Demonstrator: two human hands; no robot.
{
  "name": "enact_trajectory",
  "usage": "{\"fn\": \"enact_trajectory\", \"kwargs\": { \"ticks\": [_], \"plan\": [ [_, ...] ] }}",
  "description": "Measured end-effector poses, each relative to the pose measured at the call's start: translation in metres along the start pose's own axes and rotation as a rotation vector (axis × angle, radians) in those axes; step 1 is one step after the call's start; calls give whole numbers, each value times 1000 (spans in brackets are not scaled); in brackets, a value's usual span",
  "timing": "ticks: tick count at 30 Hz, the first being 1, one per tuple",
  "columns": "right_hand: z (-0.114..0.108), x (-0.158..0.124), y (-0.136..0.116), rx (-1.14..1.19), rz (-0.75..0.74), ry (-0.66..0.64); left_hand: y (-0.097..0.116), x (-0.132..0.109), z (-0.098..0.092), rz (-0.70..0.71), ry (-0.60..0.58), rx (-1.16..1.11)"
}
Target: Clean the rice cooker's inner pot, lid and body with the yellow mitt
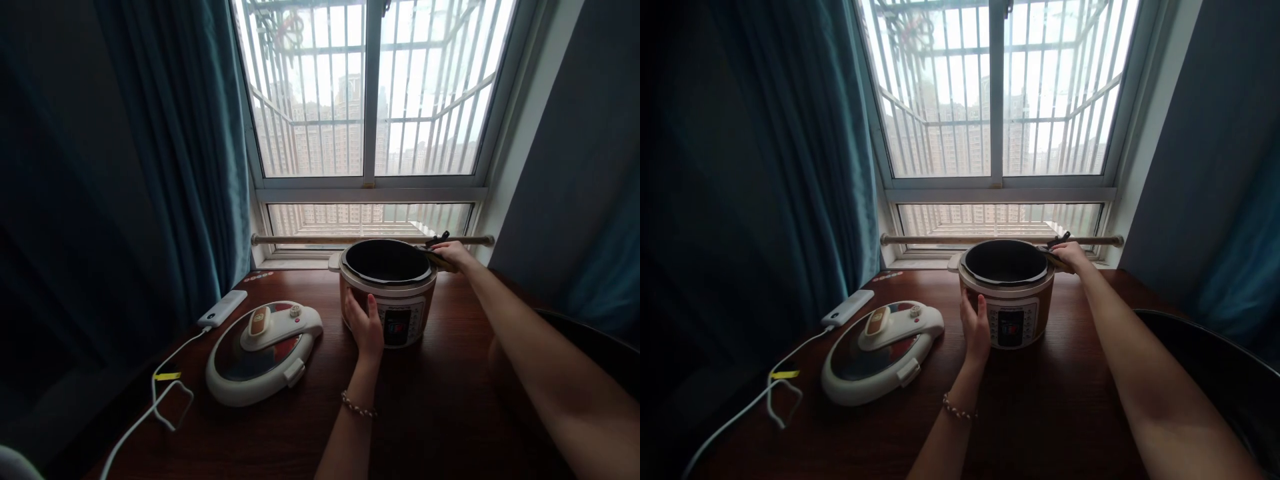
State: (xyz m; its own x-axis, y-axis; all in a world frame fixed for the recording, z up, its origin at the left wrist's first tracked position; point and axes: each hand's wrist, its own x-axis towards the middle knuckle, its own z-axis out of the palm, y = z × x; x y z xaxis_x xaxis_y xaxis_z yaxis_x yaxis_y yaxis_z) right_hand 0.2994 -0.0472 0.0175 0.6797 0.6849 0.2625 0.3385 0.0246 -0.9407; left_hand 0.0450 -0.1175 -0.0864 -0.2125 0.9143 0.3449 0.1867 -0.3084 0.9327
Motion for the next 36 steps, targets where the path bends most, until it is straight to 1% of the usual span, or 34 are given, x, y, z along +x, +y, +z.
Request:
{"fn": "enact_trajectory", "kwargs": {
  "ticks": [3,5,7,9,12,15,17,19,21,23,25,27,31,34,36],
  "plan": [
    [-19,-11,9,-160,8,-9,-2,7,-4,-1,-12,-26],
    [-32,-18,14,-247,4,-2,-1,5,-3,8,-16,-45],
    [-43,-24,16,-307,-4,-12,4,-3,0,28,29,-36],
    [-50,-29,16,-336,-13,-45,10,-17,3,43,93,-2],
    [-50,-31,12,-331,-40,-124,19,-46,2,41,139,70],
    [-45,-29,8,-299,-77,-204,25,-71,-3,59,128,128],
    [-43,-28,7,-294,-96,-224,29,-81,-5,71,105,144],
    [-45,-28,8,-315,-108,-216,32,-84,-5,76,101,152],
    [-50,-32,9,-354,-106,-198,33,-79,-7,75,124,142],
    [-58,-42,10,-404,-86,-170,31,-67,-12,43,156,101],
    [-68,-57,11,-457,-63,-123,25,-50,-21,-42,188,-10],
    [-79,-76,11,-534,-63,-55,18,-31,-31,-138,184,-184],
    [-96,-113,9,-684,-82,40,10,2,-49,-217,72,-467],
    [-99,-127,5,-709,-63,53,12,13,-53,-270,-57,-737],
    [-98,-130,3,-708,-57,48,14,16,-52,-273,-128,-847]
  ]
}}
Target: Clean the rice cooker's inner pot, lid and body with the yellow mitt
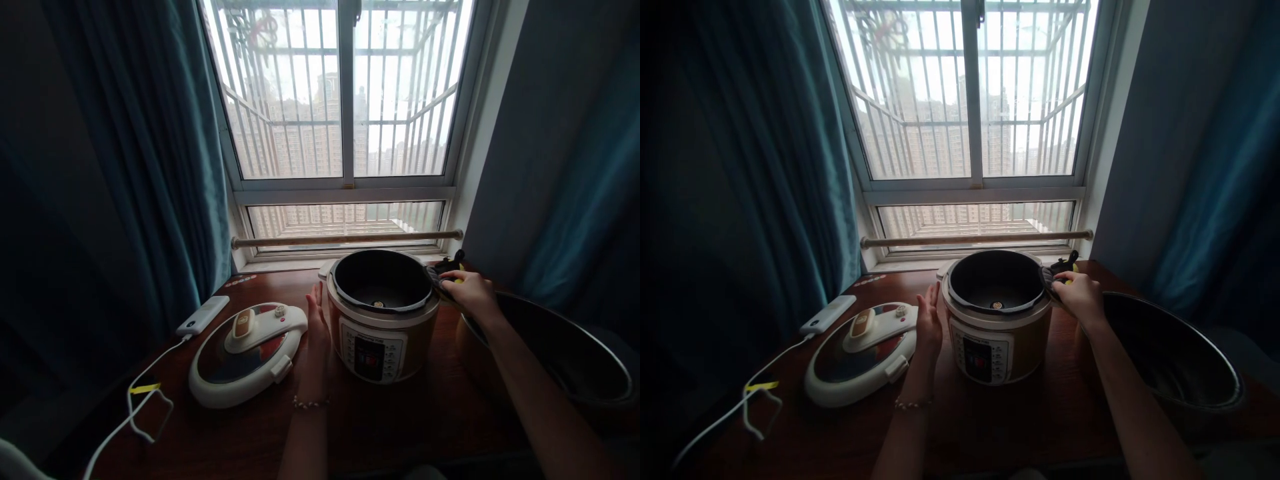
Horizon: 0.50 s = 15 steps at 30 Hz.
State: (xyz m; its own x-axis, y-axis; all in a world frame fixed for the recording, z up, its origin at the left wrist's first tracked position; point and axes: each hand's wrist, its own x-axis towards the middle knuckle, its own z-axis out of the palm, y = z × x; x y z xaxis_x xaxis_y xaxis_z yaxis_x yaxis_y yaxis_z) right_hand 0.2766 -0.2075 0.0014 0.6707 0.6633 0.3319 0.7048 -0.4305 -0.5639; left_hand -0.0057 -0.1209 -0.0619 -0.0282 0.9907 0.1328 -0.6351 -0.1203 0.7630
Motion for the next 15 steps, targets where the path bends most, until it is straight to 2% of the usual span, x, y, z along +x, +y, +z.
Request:
{"fn": "enact_trajectory", "kwargs": {
  "ticks": [2,5,9,11,13,15],
  "plan": [
    [0,1,0,15,-14,-1,0,2,3,-2,7,-60],
    [-1,7,2,61,-59,-23,0,3,9,-21,78,-130],
    [0,20,5,161,-137,-132,6,-8,12,-16,99,-154],
    [4,27,5,248,-195,-203,10,-21,10,88,196,-28],
    [8,34,4,341,-239,-278,15,-36,7,221,314,212],
    [11,37,2,411,-254,-321,18,-49,3,299,372,438]
  ]
}}
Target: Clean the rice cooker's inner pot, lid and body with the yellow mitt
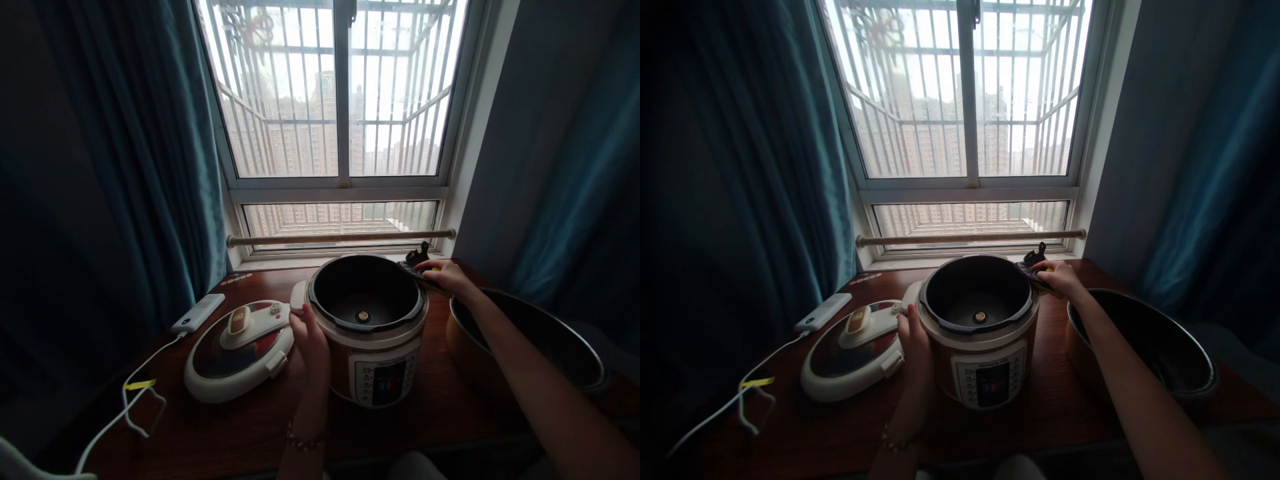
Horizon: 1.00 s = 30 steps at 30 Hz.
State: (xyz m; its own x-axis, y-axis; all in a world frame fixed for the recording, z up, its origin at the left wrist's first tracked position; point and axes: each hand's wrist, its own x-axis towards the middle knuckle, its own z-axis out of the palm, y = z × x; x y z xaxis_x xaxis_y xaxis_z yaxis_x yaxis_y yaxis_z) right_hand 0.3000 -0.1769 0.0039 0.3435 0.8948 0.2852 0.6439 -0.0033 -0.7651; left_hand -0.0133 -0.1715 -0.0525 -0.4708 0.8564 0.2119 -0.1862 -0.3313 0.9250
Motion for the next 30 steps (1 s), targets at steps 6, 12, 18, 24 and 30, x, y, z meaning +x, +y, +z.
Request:
{"fn": "enact_trajectory", "kwargs": {
  "ticks": [6,12,18,24,30],
  "plan": [
    [5,-9,-12,-82,64,111,2,2,-13,27,-160,129],
    [1,-42,-18,-277,150,256,10,19,-18,-46,-387,8],
    [-2,-63,-19,-387,149,286,9,20,-19,18,-346,182],
    [-3,-63,-17,-335,106,248,35,1,-21,329,-211,355],
    [-3,-85,-24,-466,-293,419,84,-35,-29,306,-686,296]
  ]
}}
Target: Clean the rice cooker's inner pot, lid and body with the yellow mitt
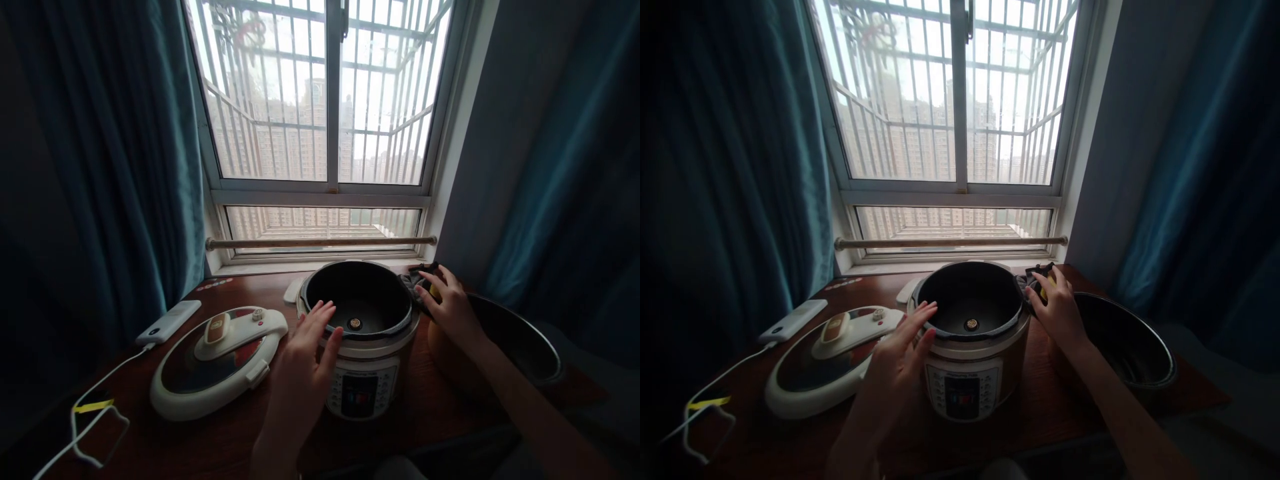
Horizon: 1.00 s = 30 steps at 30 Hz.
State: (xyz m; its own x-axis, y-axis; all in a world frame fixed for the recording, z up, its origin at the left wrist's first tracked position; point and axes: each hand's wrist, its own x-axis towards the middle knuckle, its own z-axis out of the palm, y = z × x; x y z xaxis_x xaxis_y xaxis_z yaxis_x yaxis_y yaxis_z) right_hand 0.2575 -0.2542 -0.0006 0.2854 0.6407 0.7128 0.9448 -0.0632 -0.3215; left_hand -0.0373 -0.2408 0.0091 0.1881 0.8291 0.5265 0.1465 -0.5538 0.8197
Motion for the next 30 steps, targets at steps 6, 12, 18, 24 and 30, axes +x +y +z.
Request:
{"fn": "enact_trajectory", "kwargs": {
  "ticks": [6,12,18,24,30],
  "plan": [
    [-16,-31,0,-60,-314,-57,6,-14,4,49,-304,120],
    [-24,-26,3,8,-265,-118,5,-16,7,101,-314,213],
    [-35,37,-1,370,299,-38,9,-16,2,6,-320,57],
    [-44,86,-4,257,-173,-184,4,-18,0,125,-296,138],
    [-24,93,-10,172,-343,-476,6,-18,-2,74,-389,231]
  ]
}}
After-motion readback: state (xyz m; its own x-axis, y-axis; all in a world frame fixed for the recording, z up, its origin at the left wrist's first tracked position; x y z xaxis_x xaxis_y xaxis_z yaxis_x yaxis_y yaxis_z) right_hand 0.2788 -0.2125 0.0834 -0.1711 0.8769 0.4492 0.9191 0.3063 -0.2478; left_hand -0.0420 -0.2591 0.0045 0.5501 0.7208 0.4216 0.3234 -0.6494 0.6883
